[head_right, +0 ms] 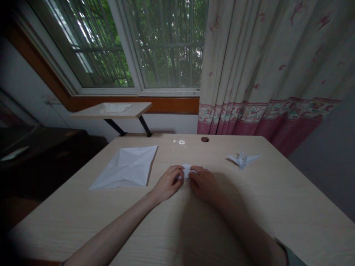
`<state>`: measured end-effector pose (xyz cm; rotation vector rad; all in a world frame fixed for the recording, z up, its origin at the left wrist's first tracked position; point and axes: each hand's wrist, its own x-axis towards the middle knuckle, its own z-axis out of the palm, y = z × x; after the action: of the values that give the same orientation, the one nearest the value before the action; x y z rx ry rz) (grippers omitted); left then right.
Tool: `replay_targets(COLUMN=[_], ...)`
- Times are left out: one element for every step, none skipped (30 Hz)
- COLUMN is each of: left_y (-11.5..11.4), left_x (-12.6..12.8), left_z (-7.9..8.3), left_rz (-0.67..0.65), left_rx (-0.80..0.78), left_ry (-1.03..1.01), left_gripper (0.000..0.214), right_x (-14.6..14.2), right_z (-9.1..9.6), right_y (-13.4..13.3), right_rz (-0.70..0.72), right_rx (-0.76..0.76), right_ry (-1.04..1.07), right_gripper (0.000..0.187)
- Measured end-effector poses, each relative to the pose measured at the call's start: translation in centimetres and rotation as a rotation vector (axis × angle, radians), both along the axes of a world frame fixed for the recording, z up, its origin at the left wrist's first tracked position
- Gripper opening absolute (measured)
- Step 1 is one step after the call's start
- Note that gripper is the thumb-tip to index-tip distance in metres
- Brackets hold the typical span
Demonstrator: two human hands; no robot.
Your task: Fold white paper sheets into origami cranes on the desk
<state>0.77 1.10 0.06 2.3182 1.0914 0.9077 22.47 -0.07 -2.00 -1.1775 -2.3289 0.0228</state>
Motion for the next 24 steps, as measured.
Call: replay_targets(left_y=[0.0,0.0,0.0,0.0,0.0,0.0,0.0,0.0,0.0,0.1,0.1,0.1,0.1,0.1,0.1,0.2,0.2,0.2,0.2,0.3,0.3,0.3,0.3,0.3], left_x=[0.0,0.0,0.1,0.1,0.1,0.1,0.1,0.0,0.0,0.0,0.0,0.0,0.0,0.0,0.0,0.0,0.0,0.1,0.1,0.1,0.1,0.1,0.1,0.1], left_z=[0.0,0.0,0.0,0.0,0.0,0.0,0.0,0.1,0.1,0.1,0.1,0.0,0.0,0.0,-0.1,-0.1,-0.2,-0.2,-0.3,-0.4,-0.4,-0.4,-0.5,-0.5], left_rz=[0.001,0.0,-0.002,-0.006,-0.013,-0.018,-0.024,-0.03,-0.036,-0.041,-0.045,-0.048,-0.048,-0.046,-0.042,-0.037,-0.031,-0.025,-0.021,-0.019,-0.016,-0.014,-0.011,-0.008], left_rx=[0.003,0.005,0.006,0.006,0.004,0.001,-0.003,-0.008,-0.014,-0.019,-0.022,-0.025,-0.025,-0.023,-0.022,-0.019,-0.017,-0.014,-0.011,-0.009,-0.005,-0.003,-0.002,-0.002], left_ry=[-0.006,-0.013,-0.019,-0.024,-0.029,-0.036,-0.04,-0.044,-0.047,-0.05,-0.051,-0.052,-0.054,-0.058,-0.061,-0.065,-0.069,-0.073,-0.076,-0.077,-0.079,-0.079,-0.08,-0.079], left_gripper=[0.013,0.013,0.013,0.013,0.013,0.014,0.014,0.015,0.015,0.016,0.016,0.016,0.016,0.015,0.014,0.013,0.012,0.011,0.01,0.01,0.01,0.01,0.01,0.011], right_x=[0.0,0.0,-0.1,-0.2,-0.3,-0.3,-0.4,-0.5,-0.6,-0.6,-0.6,-0.6,-0.7,-0.7,-0.7,-0.7,-0.7,-0.7,-0.7,-0.7,-0.7,-0.6,-0.6,-0.6], right_z=[0.1,0.2,0.3,0.5,0.6,0.8,0.9,1.0,1.1,1.2,1.2,1.2,1.2,1.2,1.2,1.2,1.2,1.1,1.0,0.9,0.8,0.7,0.5,0.4], right_y=[0.0,0.1,0.1,0.1,0.1,0.0,0.0,0.0,-0.1,-0.1,-0.1,-0.1,-0.1,-0.1,-0.1,-0.1,0.0,0.0,0.1,0.2,0.3,0.3,0.4,0.5], right_rz=[0.002,0.006,0.011,0.015,0.015,0.01,0.003,-0.006,-0.014,-0.019,-0.022,-0.025,-0.027,-0.03,-0.031,-0.034,-0.039,-0.046,-0.056,-0.069,-0.079,-0.085,-0.085,-0.082], right_rx=[0.003,0.003,-0.003,-0.012,-0.021,-0.029,-0.037,-0.046,-0.056,-0.067,-0.079,-0.087,-0.088,-0.088,-0.089,-0.094,-0.102,-0.108,-0.11,-0.109,-0.106,-0.104,-0.104,-0.106], right_ry=[0.007,0.015,0.022,0.029,0.039,0.048,0.055,0.059,0.06,0.058,0.055,0.053,0.055,0.06,0.067,0.074,0.082,0.089,0.093,0.097,0.1,0.102,0.105,0.106], right_gripper=[0.026,0.025,0.024,0.023,0.021,0.02,0.018,0.017,0.016,0.015,0.014,0.013,0.012,0.012,0.011,0.01,0.01,0.01,0.01,0.01,0.01,0.01,0.01,0.01])
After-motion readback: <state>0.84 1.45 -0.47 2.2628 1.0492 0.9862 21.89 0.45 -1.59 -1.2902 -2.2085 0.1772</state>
